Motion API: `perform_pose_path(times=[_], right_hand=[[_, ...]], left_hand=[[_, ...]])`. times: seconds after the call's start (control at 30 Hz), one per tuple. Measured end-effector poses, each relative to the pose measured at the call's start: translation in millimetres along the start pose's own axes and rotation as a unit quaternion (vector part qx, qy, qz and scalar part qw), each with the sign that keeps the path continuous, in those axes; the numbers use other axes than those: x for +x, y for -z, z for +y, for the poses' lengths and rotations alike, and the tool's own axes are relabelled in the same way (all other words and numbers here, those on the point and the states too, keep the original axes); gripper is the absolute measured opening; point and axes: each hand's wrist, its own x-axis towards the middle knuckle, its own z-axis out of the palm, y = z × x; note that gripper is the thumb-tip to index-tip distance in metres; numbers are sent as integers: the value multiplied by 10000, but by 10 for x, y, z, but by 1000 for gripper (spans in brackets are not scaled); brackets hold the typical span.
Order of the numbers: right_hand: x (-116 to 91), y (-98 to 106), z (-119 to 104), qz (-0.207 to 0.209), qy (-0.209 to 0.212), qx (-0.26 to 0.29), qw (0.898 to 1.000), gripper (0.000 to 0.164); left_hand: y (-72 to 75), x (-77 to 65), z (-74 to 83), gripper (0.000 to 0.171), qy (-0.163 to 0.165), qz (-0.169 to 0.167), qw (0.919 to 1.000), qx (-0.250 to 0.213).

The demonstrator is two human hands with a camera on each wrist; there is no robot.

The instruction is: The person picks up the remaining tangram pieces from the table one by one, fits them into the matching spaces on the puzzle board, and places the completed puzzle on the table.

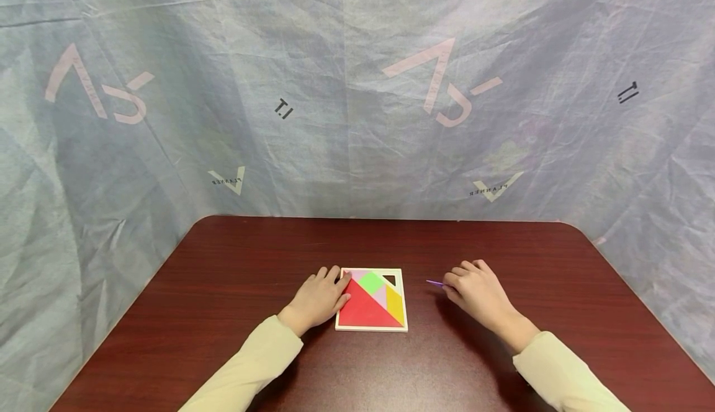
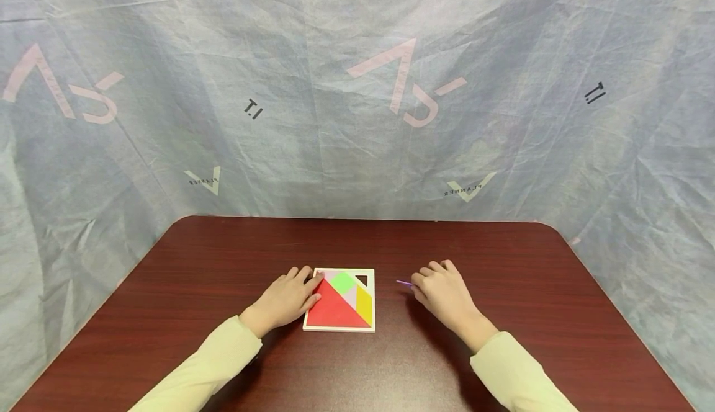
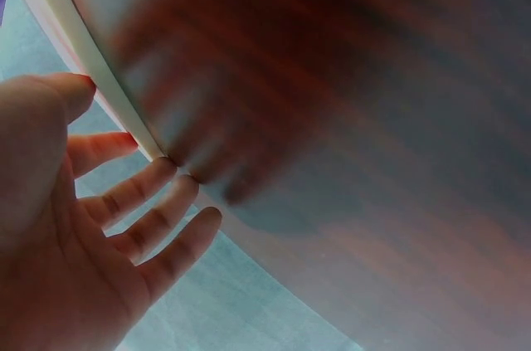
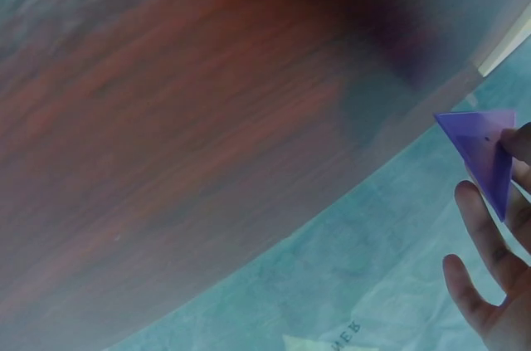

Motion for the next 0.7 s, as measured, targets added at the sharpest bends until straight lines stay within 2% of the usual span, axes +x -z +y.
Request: perform_pose_path(times=[0.7], right_hand=[[258,-126,-228,411,190,162,9988,16]], left_hand=[[5,-1,5,43,55,-149,9999,-14]])
